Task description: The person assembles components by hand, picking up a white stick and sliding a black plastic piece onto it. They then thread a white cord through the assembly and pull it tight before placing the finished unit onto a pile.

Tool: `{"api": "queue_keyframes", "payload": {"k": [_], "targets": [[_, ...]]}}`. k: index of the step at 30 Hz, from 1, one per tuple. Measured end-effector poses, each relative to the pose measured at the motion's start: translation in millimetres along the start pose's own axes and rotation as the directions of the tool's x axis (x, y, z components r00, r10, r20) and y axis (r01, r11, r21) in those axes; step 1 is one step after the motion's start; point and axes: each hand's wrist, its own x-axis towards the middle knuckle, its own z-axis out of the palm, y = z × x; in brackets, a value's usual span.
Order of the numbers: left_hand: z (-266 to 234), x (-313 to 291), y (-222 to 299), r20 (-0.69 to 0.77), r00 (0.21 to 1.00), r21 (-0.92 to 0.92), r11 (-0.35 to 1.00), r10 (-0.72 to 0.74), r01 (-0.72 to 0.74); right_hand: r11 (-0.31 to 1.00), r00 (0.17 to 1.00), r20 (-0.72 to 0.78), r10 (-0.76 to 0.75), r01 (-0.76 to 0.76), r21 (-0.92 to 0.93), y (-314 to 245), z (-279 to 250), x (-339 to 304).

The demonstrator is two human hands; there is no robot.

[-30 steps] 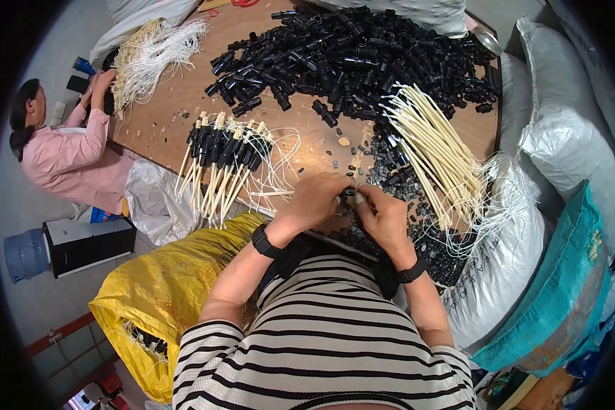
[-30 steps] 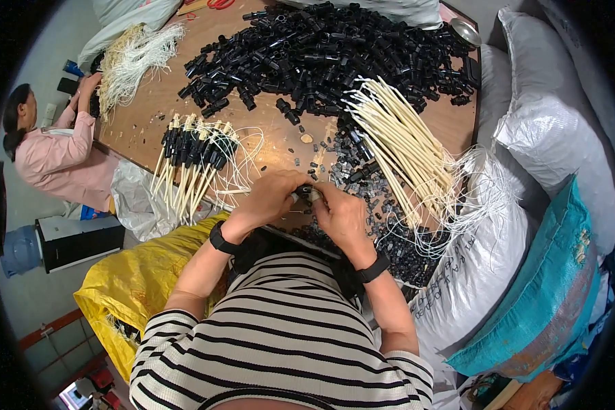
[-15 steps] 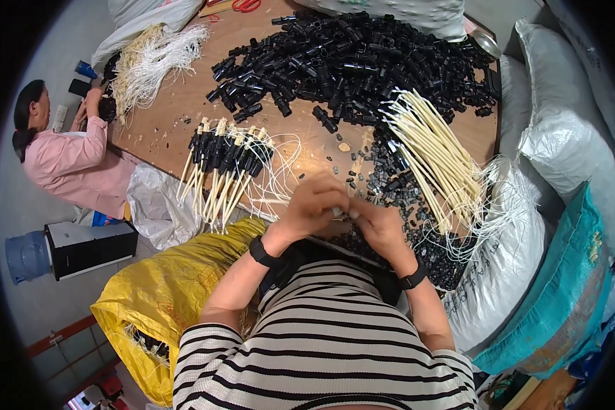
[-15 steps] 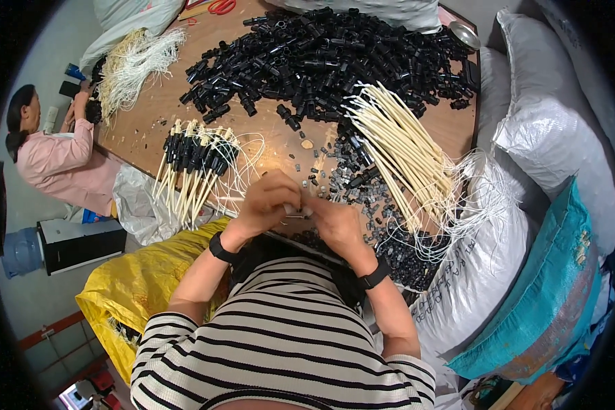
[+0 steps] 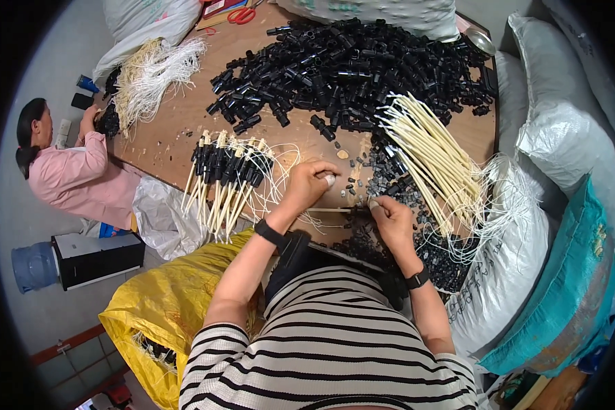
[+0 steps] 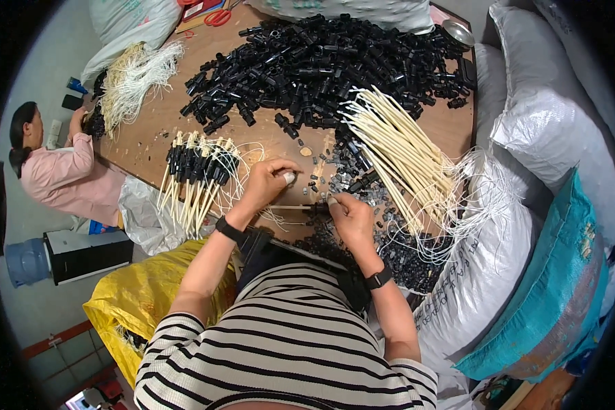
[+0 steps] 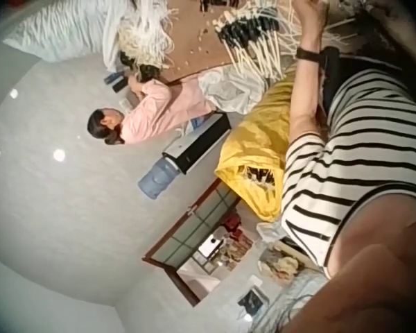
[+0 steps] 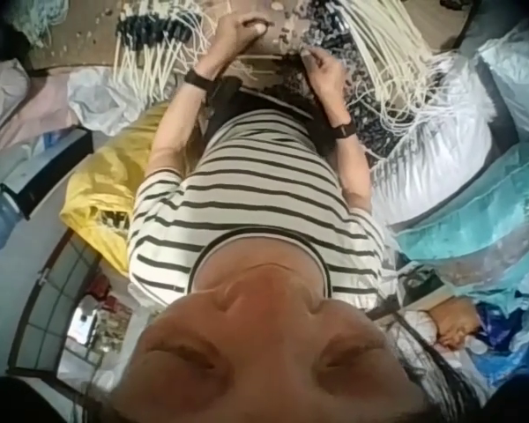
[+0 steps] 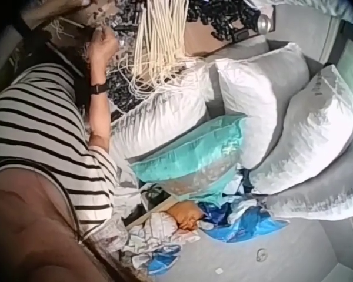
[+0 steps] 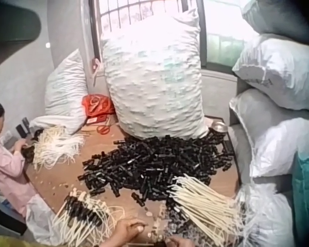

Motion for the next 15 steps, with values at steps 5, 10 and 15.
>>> {"api": "queue_keyframes", "payload": {"k": [5,10,15], "targets": [[26,-23,54,0.103,0.972,-0.413,0.880,-0.210,0.233,0.999,1.000,-0.005,0.002,-0.002,0.038,8,14,9],[31,-27,54,-0.047,0.999,-0.188,0.982,-0.011,0.002,0.896,0.991,0.130,0.003,-0.060,0.440,-8,9,5],[32,-23,50,-0.047,0.994,-0.309,0.948,-0.095,0.075,0.948,0.994,0.047,-0.097,0.078,0.310,1,14,7]]}}
